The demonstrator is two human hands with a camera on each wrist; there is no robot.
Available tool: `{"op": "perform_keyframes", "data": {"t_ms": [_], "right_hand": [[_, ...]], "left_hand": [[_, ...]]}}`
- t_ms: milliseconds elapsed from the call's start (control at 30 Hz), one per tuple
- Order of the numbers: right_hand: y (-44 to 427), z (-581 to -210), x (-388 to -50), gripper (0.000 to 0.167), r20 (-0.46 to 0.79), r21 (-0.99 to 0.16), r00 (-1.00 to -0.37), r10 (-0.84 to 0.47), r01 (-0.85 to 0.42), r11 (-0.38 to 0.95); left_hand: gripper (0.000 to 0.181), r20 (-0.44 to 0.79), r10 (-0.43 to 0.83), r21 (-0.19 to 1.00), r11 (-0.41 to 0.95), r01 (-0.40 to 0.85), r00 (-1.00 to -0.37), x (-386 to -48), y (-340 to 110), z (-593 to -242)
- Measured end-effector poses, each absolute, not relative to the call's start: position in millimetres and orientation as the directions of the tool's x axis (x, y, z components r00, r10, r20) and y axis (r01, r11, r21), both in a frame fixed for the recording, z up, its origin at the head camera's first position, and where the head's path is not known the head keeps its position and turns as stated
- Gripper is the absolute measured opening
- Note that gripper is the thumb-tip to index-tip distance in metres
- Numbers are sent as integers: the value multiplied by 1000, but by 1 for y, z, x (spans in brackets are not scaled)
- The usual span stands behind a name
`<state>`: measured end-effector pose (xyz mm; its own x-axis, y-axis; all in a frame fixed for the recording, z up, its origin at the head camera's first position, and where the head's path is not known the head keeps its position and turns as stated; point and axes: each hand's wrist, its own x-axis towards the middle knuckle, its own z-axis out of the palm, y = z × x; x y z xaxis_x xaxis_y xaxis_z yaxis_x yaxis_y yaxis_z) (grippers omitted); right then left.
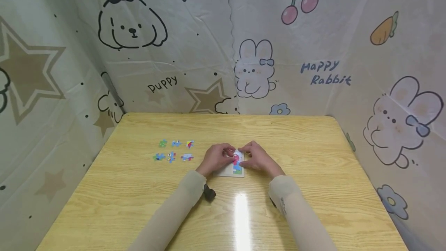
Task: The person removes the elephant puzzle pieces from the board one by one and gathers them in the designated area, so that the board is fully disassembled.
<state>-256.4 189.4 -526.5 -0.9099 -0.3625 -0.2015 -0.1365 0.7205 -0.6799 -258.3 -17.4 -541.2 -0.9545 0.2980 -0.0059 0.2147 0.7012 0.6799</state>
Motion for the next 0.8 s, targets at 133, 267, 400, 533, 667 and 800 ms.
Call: {"op": "perform_keyframes", "data": {"t_ms": [133, 267, 400, 533, 667, 800], "right_hand": [[190, -527, -257, 54, -195, -677, -910, -367, -145, 721], [190, -527, -257, 54, -199, -678, -912, -360, -137, 722], [191, -528, -258, 55, -204, -679, -915, -348, -124, 724], [191, -530, -259, 55, -203, -680, -916, -347, -123, 723], [191, -531, -259, 55, -196, -680, -915, -354, -133, 721], [191, -531, -258, 55, -186, -681, -916, -357, -142, 719]], "left_hand": [[28, -15, 306, 725, 659, 200, -952, -256, -17, -541], [30, -45, 295, 781, 606, 151, -954, -255, -17, -541], [32, -66, 281, 829, 550, 104, -958, -255, -17, -539], [29, -63, 262, 834, 543, 93, -963, -255, -14, -540], [28, -45, 247, 831, 546, 100, -968, -255, -13, -543], [28, -30, 247, 845, 524, 108, -969, -256, -14, -544]]}}
